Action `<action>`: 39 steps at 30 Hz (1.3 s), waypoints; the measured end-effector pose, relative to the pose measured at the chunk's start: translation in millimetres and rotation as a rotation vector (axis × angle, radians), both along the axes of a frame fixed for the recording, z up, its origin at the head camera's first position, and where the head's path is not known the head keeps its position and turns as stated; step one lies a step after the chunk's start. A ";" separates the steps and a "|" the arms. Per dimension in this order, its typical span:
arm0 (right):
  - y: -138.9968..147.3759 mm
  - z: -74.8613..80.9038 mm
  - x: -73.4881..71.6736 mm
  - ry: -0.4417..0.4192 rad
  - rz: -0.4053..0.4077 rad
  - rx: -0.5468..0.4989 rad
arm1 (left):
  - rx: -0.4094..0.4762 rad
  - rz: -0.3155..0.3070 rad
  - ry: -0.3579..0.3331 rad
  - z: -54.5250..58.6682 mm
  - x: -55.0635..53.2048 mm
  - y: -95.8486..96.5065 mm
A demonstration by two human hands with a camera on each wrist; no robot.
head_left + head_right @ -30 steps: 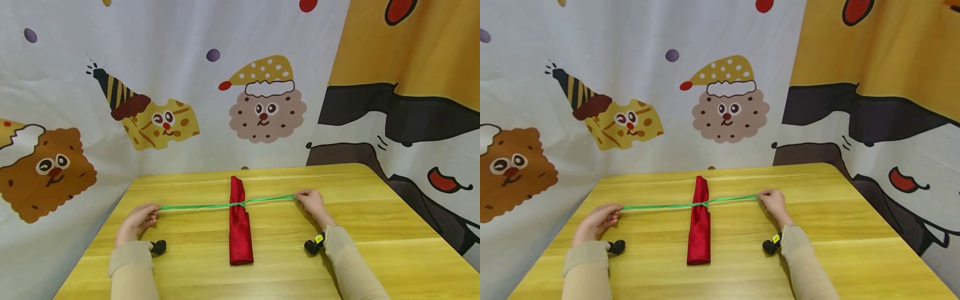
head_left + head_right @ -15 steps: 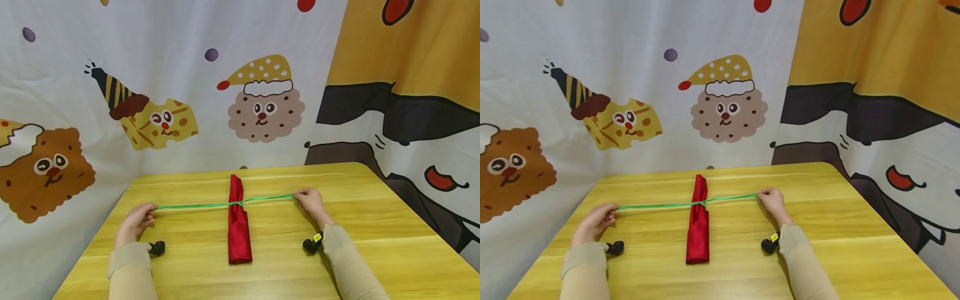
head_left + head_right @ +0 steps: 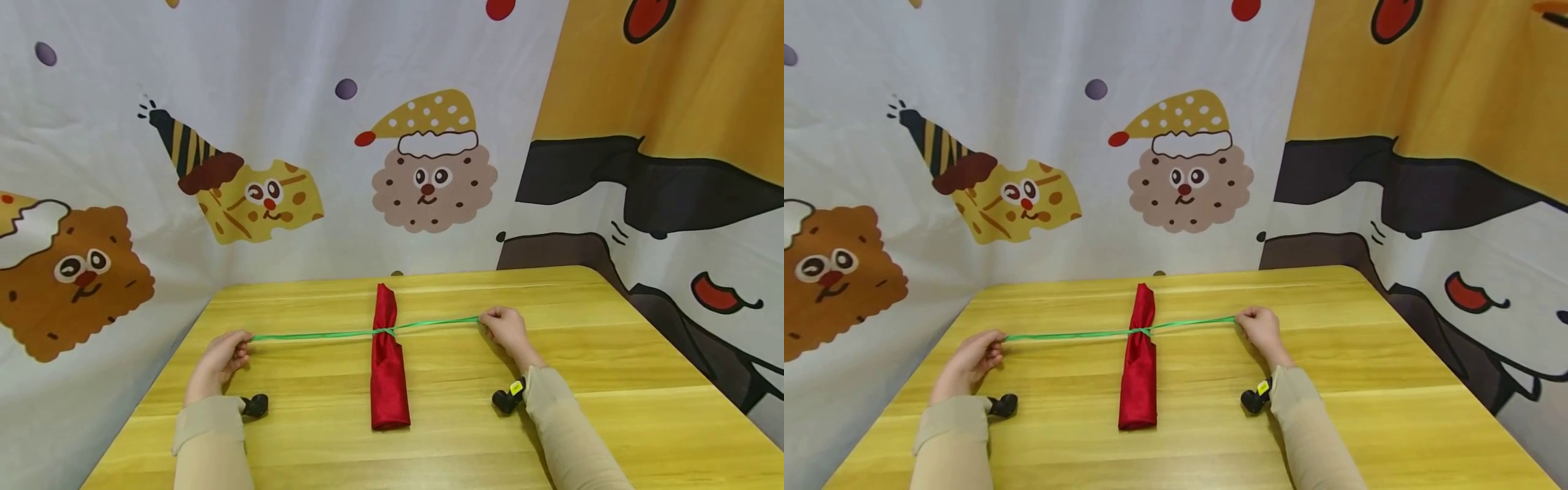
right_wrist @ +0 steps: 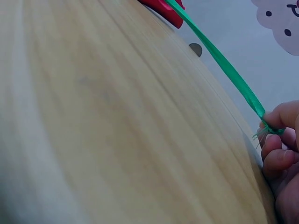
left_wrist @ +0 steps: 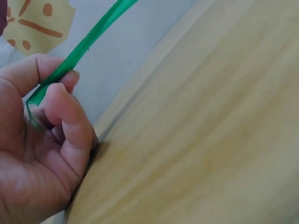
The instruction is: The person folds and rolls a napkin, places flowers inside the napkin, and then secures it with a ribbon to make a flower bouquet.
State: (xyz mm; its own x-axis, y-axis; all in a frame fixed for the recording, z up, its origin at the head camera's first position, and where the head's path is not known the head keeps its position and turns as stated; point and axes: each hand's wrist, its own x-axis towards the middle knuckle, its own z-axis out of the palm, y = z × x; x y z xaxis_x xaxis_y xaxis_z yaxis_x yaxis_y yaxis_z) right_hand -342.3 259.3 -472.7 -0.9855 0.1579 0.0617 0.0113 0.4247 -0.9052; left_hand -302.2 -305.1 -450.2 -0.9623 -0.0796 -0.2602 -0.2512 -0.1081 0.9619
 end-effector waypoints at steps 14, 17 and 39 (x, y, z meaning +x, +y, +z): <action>1.4 3.6 -2.0 -0.012 -0.018 0.012 | 0.104 0.177 0.003 0.6 5.5 3.7; 1.6 4.2 -1.8 -0.015 -0.021 0.029 | 0.116 0.232 0.007 0.1 6.3 5.4; -1.2 1.6 0.0 -0.008 -0.023 0.019 | 0.160 0.107 -0.027 3.8 6.9 -5.5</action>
State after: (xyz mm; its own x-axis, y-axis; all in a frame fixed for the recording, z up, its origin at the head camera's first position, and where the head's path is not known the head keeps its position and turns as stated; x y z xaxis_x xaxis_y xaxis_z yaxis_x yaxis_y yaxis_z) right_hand -342.3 258.1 -471.1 -0.9822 0.1792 0.0566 0.0288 0.4412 -0.8970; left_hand -295.3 -310.6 -446.4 -0.9430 -0.1371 -0.3031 -0.2552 -0.2863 0.9235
